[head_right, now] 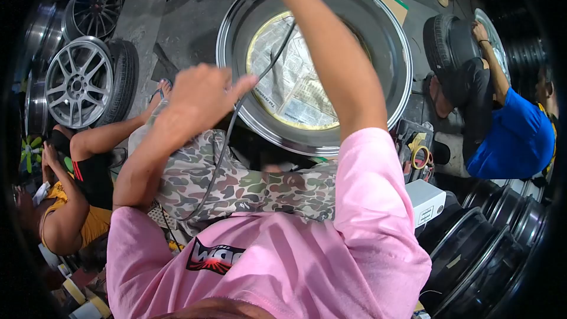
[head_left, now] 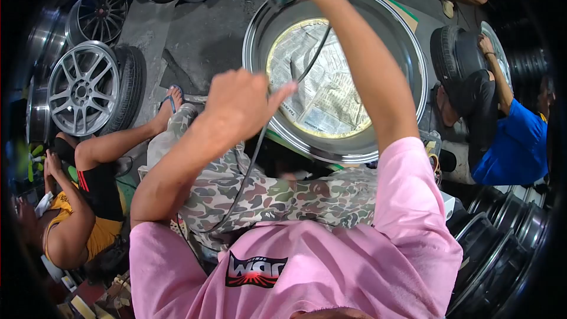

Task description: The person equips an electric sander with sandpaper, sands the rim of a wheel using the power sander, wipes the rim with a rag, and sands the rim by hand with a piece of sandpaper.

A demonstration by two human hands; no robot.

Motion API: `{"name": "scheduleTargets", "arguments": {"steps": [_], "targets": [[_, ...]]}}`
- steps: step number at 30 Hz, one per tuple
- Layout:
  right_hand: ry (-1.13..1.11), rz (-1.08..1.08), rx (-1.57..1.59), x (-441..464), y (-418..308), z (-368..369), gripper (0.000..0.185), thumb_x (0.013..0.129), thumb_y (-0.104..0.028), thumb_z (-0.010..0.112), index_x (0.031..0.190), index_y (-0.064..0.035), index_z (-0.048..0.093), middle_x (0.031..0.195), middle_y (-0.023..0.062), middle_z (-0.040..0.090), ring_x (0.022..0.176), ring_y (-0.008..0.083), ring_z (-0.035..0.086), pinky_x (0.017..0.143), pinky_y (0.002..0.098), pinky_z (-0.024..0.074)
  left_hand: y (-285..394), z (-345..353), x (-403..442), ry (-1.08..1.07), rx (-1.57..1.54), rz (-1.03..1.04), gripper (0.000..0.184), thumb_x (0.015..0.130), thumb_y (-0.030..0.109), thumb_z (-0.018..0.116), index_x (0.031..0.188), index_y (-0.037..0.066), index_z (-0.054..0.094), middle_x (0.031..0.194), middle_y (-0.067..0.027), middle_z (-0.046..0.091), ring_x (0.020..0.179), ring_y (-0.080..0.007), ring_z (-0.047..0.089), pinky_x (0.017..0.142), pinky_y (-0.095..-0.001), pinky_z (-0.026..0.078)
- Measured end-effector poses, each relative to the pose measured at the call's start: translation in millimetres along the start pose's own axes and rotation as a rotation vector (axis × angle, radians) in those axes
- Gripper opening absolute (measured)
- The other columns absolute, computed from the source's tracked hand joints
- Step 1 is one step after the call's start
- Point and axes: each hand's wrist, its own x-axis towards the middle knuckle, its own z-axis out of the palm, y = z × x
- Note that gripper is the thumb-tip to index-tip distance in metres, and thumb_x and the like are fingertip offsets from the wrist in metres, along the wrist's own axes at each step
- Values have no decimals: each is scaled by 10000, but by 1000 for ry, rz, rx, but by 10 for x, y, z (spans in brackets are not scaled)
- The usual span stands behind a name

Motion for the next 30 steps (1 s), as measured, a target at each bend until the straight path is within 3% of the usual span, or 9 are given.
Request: {"name": "scheduleTargets", "arguments": {"steps": [8, 9, 10, 18, 21, 24, 26, 28, 30], "targets": [[292, 485, -201, -23, 1254, -471, 783, 721, -293, 919, 1328, -81, 473, 1290, 256, 583, 1171, 473, 630, 963, 524, 544, 131, 400, -307, -415, -207, 414, 392, 949, 338, 721, 976, -52, 689, 830, -251, 718, 833, -435, 720, 747, -490, 568], [270, 479, -348, -39, 1731, -405, 930, 713, -591, 873, 1406, -109, 483, 1396, 271, 544, 1236, 500, 603, 972, 567, 539, 141, 438, -357, -453, -234, 440, 373, 938, 312, 735, 990, -54, 685, 831, -251, 719, 830, -437, 721, 742, -487, 569], [250, 507, -345, -85, 1939, -481, 1063, 669, -675, 880, 1448, -111, 426, 1398, 332, 511, 1230, 556, 586, 999, 591, 521, 133, 460, -420, -431, -239, 501, 333, 923, 254, 741, 990, -63, 666, 769, -236, 709, 775, -434, 720, 703, -488, 570], [308, 535, -491, -601, 2277, -890, 982, 701, -528, 914, 1395, -20, 438, 1369, 364, 480, 1177, 567, 608, 992, 556, 549, 109, 391, -664, -443, -409, 544, 255, 915, 147, 686, 972, -73, 571, 641, -219, 647, 631, -439, 671, 579, -521, 505], [318, 486, -469, -489, 2257, -846, 1011, 695, -536, 917, 1415, -21, 430, 1361, 368, 483, 1175, 577, 604, 995, 557, 545, 101, 282, -708, -375, -425, 570, 320, 785, 34, 674, 1027, -166, 615, 644, -233, 660, 658, -395, 719, 586, -459, 552], [335, 514, -391, -239, 1913, -661, 954, 703, -475, 913, 1417, -50, 443, 1311, 309, 524, 1127, 528, 639, 958, 536, 563, 64, 355, -751, -314, -449, 566, 238, 894, 128, 679, 954, -70, 562, 599, -215, 626, 586, -441, 657, 554, -511, 505], [310, 366, -407, 62, 2058, -409, 1066, 684, -660, 870, 1478, -92, 440, 1427, 326, 515, 1244, 516, 586, 1032, 555, 508, 60, 335, -744, -315, -438, 568, 241, 880, 120, 679, 955, -76, 562, 602, -219, 628, 588, -443, 661, 549, -513, 507], [250, 239, -353, 214, 1707, -300, 977, 709, -588, 879, 1455, -114, 461, 1401, 268, 547, 1214, 479, 612, 1002, 531, 528, 67, 314, -735, -323, -433, 575, 243, 871, 115, 675, 955, -83, 563, 606, -224, 631, 588, -445, 663, 544, -514, 508], [206, 226, -133, 196, 961, -315, 826, 701, -300, 928, 1356, -78, 476, 1279, 255, 587, 1150, 479, 626, 946, 524, 542, 77, 299, -740, -340, -435, 585, 244, 865, 113, 669, 953, -90, 566, 609, -231, 633, 585, -447, 664, 537, -514, 508]]}}
